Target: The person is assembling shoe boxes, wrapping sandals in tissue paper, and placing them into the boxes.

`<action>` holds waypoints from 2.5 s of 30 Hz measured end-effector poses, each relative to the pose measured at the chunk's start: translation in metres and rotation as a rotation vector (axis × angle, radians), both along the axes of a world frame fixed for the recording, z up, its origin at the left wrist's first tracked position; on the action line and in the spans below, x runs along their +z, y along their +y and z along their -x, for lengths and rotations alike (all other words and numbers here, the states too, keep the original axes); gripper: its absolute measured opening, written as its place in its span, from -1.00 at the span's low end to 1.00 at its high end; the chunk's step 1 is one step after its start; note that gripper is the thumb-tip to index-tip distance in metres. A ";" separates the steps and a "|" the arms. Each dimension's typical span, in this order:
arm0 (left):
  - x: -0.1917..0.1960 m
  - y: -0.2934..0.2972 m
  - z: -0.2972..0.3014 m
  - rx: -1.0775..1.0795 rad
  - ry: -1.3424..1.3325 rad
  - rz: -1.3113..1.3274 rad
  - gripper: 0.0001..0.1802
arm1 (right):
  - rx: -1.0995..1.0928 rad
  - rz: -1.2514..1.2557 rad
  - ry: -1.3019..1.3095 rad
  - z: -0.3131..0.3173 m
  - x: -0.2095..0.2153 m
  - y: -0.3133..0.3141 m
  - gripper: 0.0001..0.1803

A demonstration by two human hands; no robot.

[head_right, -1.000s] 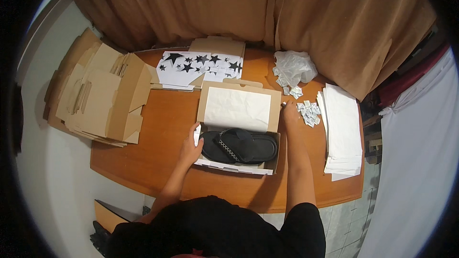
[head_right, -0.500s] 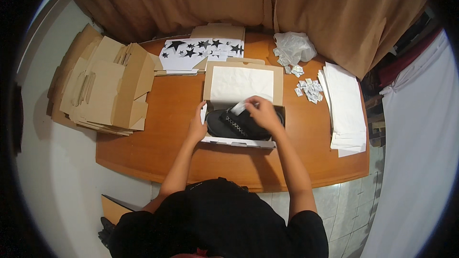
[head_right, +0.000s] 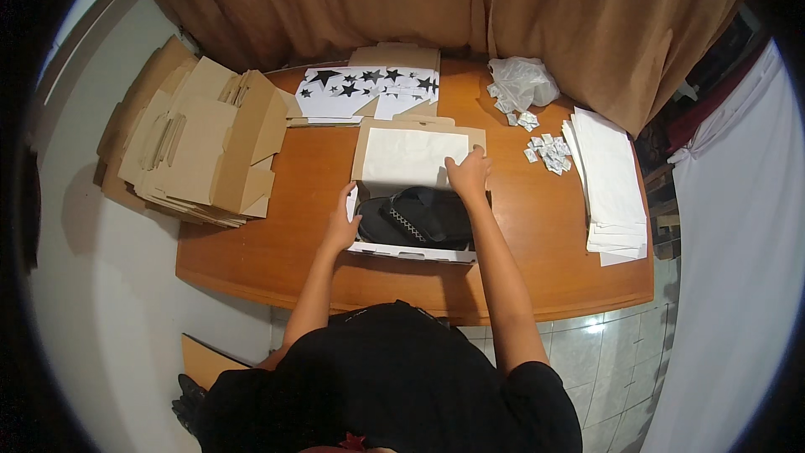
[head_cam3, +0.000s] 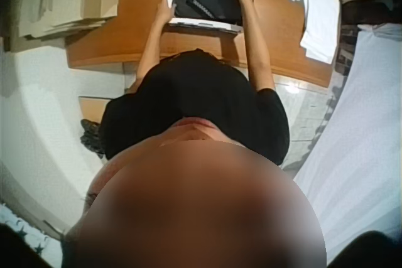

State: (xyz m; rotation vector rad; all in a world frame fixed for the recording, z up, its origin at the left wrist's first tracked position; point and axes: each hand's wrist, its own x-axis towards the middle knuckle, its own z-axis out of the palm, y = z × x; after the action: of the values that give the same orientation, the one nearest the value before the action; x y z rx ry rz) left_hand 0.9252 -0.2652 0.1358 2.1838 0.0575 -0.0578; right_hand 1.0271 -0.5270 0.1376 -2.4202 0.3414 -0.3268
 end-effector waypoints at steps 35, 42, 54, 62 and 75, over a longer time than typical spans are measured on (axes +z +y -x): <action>0.041 -0.034 0.042 -0.641 -0.104 -0.418 -0.42 | 0.844 0.166 0.212 0.139 0.038 0.026 -0.72; 0.019 -0.042 0.036 -0.633 0.028 -0.526 -0.42 | 0.735 0.549 0.279 0.149 0.049 0.052 -0.57; 0.021 -0.042 0.056 -0.598 -0.351 -0.347 -0.67 | 0.880 0.039 0.312 0.137 0.052 0.010 -0.63; 0.033 -0.067 0.056 -0.553 -0.466 -0.246 -0.66 | 0.428 -0.037 0.058 0.078 0.083 -0.028 -0.62; 0.018 -0.056 0.057 -0.468 -0.589 -0.253 -0.76 | 0.062 -1.137 -0.238 0.039 0.006 -0.046 -0.51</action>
State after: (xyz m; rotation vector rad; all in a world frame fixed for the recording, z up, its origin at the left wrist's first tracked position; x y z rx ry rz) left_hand 0.8680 -0.3210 0.1533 2.3359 -0.8162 0.3446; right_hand 0.9880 -0.5730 0.1432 -1.2596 0.2404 -0.2765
